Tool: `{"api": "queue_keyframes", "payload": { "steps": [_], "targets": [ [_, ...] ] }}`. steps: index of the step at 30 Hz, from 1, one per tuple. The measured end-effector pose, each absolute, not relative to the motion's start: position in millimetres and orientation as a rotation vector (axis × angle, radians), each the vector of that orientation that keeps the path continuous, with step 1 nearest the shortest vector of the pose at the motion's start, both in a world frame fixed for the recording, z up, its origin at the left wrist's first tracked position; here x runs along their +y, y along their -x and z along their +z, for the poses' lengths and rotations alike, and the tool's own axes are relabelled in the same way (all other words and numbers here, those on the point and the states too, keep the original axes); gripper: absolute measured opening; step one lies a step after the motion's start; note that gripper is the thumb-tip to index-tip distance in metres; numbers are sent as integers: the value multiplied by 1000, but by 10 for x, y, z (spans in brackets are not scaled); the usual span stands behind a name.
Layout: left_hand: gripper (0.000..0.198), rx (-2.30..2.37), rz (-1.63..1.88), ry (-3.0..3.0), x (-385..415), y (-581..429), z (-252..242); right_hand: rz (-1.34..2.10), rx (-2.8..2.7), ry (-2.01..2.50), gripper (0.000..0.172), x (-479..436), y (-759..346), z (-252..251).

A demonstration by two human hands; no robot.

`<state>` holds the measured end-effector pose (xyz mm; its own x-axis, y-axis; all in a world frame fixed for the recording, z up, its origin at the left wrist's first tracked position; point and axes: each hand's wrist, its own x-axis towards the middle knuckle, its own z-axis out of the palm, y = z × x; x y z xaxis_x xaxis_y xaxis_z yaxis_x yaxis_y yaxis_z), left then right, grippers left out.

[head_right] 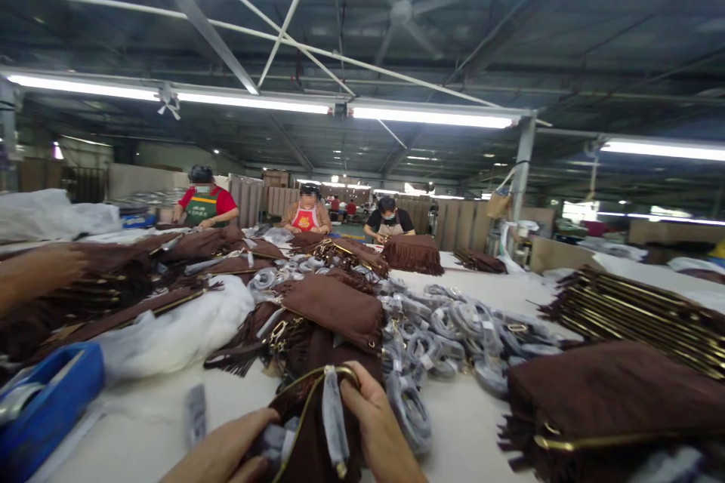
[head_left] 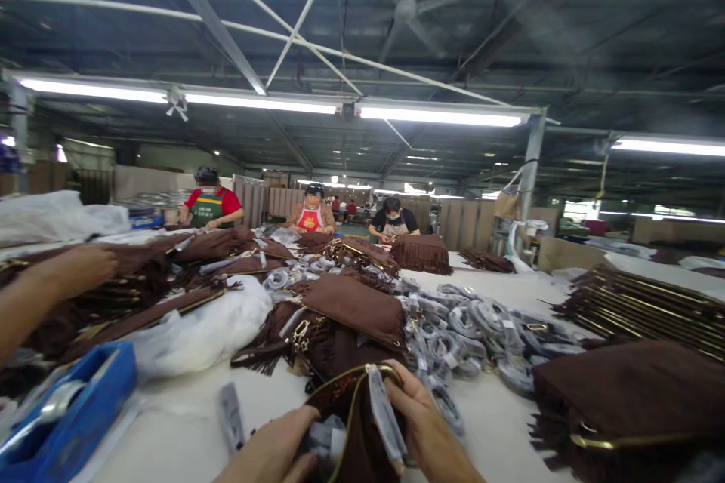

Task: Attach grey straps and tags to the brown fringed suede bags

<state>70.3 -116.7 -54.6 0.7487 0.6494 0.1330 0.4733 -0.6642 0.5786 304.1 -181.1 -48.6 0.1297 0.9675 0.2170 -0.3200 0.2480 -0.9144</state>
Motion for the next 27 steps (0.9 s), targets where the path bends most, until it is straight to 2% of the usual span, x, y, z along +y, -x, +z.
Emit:
{"api": "queue_keyframes", "payload": {
  "steps": [2, 5, 7, 12, 17, 21, 24, 27],
  "targets": [
    [34, 734, 405, -2387, -1153, -741, -420, 1116, -963, 784, 26, -1852, -3057, -492],
    [41, 658, 488, -2316, -1069, -737, -305, 1113, -878, 772, 27, -1925, -3120, -486],
    [35, 739, 575, -2280, -1003, -678, -310, 1097, -836, 776, 28, -1973, -3181, -484],
    [32, 811, 399, -2101, -954, -543, -568, 1085, -704, 819, 36, -2027, -3274, -556],
    [15, 848, 378, -2051, -1015, -688, -765, 1094, -700, 865, 40, -2017, -3320, -584],
    [12, 978, 513, -2249, -996, -673, -270, 987, -946, 1045, 38, -2116, -3471, -340],
    [17, 897, 528, -2184, -886, -556, 243, 871, -1063, 1169, 42, -2255, -3575, -112],
    [27, 878, 444, -2184, -784, -480, 504, 774, -1074, 1316, 49, -2344, -3589, 5]
  ]
}}
